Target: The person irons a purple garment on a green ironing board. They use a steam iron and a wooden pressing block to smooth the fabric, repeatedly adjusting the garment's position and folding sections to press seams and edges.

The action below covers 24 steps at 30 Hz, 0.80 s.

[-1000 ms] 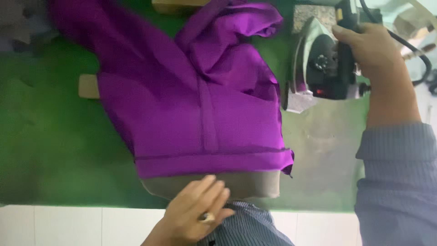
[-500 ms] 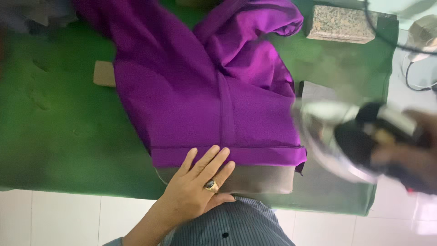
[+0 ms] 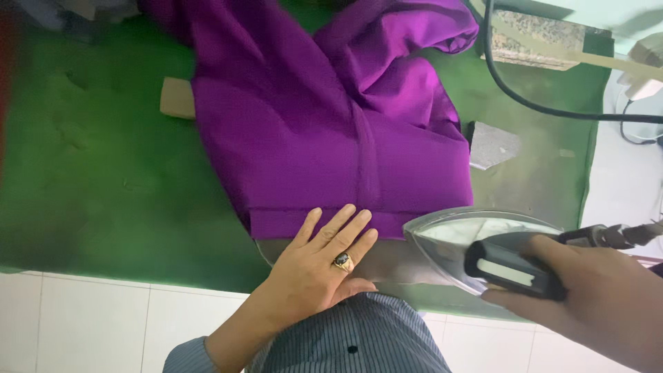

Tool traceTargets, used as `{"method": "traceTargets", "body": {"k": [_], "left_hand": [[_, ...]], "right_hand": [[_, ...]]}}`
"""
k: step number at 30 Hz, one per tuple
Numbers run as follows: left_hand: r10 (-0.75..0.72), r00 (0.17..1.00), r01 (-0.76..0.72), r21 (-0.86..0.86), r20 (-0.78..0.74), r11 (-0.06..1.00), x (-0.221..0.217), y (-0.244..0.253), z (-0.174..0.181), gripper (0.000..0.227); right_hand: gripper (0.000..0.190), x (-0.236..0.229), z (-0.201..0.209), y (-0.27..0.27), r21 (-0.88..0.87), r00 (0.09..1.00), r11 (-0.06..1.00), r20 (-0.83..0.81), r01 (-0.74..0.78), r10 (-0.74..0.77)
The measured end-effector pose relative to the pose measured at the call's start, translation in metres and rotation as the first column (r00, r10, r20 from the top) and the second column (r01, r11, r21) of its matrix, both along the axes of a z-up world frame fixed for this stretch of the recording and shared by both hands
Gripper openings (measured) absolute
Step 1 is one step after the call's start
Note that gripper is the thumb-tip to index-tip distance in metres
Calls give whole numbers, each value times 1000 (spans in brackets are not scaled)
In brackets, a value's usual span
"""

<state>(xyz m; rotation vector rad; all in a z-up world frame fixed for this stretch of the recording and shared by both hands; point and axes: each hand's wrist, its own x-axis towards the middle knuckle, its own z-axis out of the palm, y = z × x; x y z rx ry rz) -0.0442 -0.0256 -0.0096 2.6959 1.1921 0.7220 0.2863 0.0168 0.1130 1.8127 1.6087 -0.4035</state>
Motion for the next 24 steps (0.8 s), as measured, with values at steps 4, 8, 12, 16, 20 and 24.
{"method": "traceTargets", "body": {"k": [4,8,12,16,20,24], "left_hand": [[-44,994,51,-72,98,996,-11,-3,-2,72],[122,989,-124,9,82,992,-33,-14,-17,69],[267,960,-274,90,83,957,-60,-28,-35,68],[325,941,-326,-9,98,945,-81,-43,-68,76],[348,912,-335,-95,217,938,-87,-50,-88,77],[391,832,-355,-164,394,920,-94,-60,-105,72]], "right_hand": [[69,-28,8,9,-112,995,989,11,-100,102],[69,-63,18,19,-237,969,943,31,-232,246],[69,-91,23,27,-208,957,935,-27,-288,289],[68,-119,20,34,-242,925,896,-22,-373,379],[72,-146,22,37,-258,868,841,18,-476,497],[69,-179,34,42,-317,863,828,51,-463,503]]}}
